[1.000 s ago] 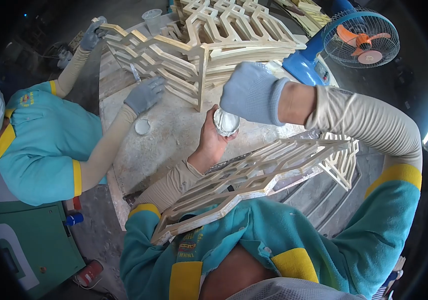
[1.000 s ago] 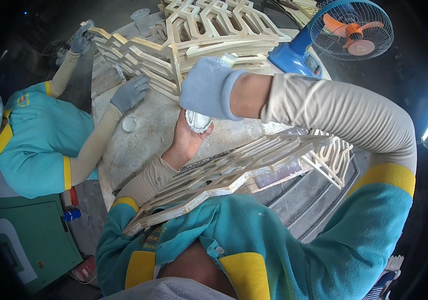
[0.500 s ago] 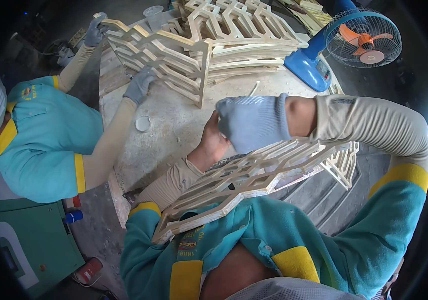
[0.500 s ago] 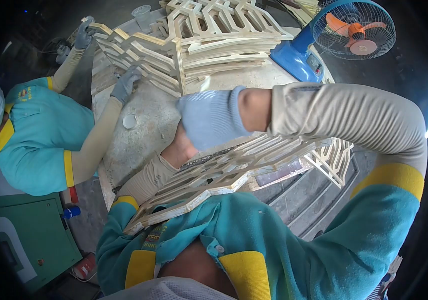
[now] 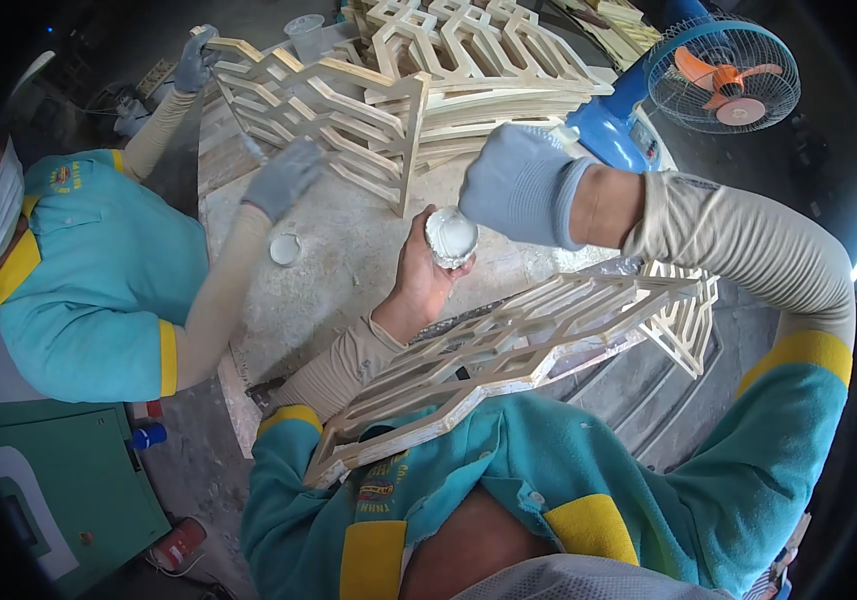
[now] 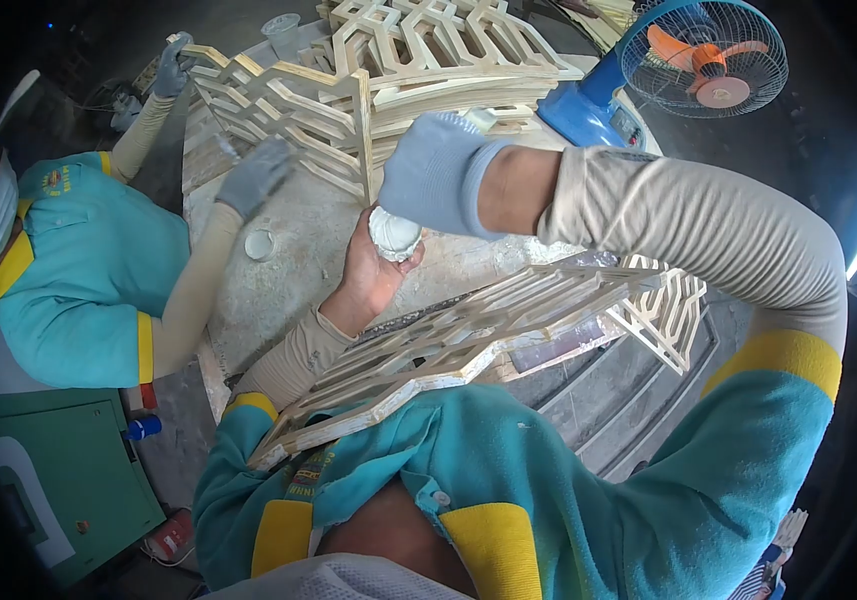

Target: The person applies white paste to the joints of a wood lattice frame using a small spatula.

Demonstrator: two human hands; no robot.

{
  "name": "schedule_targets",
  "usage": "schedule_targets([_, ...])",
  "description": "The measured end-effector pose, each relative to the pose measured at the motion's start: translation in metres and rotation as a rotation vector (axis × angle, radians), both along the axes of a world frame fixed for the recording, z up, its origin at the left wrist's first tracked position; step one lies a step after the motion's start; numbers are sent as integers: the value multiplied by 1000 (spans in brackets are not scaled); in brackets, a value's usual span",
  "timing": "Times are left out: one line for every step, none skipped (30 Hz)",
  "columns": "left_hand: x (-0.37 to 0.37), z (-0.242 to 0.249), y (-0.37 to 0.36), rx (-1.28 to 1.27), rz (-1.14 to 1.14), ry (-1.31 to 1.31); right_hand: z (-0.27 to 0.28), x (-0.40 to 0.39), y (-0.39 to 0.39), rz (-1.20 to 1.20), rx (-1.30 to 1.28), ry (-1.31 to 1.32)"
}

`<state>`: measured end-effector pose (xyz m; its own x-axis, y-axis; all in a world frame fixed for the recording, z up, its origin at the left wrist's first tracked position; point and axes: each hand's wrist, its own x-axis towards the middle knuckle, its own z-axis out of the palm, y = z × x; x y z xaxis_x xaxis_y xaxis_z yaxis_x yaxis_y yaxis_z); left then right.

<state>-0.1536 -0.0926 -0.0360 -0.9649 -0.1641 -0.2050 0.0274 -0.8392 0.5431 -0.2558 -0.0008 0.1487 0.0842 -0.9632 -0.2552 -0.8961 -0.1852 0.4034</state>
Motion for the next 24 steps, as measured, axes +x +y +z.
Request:
schedule_targets([0,4,2,5,78,-57,3,5,0,-55,43,-30])
schedule_targets([-1,4,2,3,77,-56,3,8,2,-56,41,-29])
schedule_targets([-1,3,2,-6,96,-49,2,11,3,-125,45,-82])
schedule_targets([-1,3,2,-15,117,-41,2,13,3,-193,49,-133])
schedule_targets([-1,5,2,-14,119,-40,2,14,3,-191,49,-132])
schedule_targets([-1,12,5,-27,173,-89,5,16,1,-276,79,-205])
schedule_targets([0,15,6,-39,227,-140,6,17,1,-361,109,-278])
schedule_targets([1,15,6,-39,229,-140,6,16,0,-359,110,-279])
schedule_targets([0,13,5,-19,194,-95,6,14,-1,-351,80,-266])
schedule_targets([1,12,5,2,158,-51,7,11,-1,-345,51,-256])
schedule_targets([0,7,3,1,157,-50,8,8,-3,-346,50,-255])
schedule_targets([0,1,0,5,101,0,10,4,-4,-318,42,-175])
schedule_targets([-1,-5,-1,9,43,49,11,1,-4,-290,36,-98])
schedule_targets([-2,-11,-3,9,41,48,11,1,-2,-292,36,-98])
schedule_targets([-3,-12,-5,18,53,41,12,2,1,-290,52,-112])
schedule_targets([-4,-12,-6,25,66,34,14,3,2,-287,67,-124])
schedule_targets([-4,-12,-5,25,66,33,15,4,2,-286,67,-125])
schedule_targets([-3,-6,-4,36,66,18,17,6,1,-298,70,-139])
schedule_targets([-3,-2,-2,46,65,4,18,8,2,-310,72,-153])
schedule_targets([-2,-1,-1,46,64,3,17,5,1,-311,72,-154])
schedule_targets([-2,-1,-1,64,48,19,13,0,0,-282,47,-110])
schedule_targets([-2,0,-1,81,33,36,9,-4,0,-252,20,-66])
schedule_targets([-2,1,-2,78,34,39,5,-6,2,-251,17,-64])
schedule_targets([-1,3,-2,90,27,55,1,-7,6,-199,-8,-49])
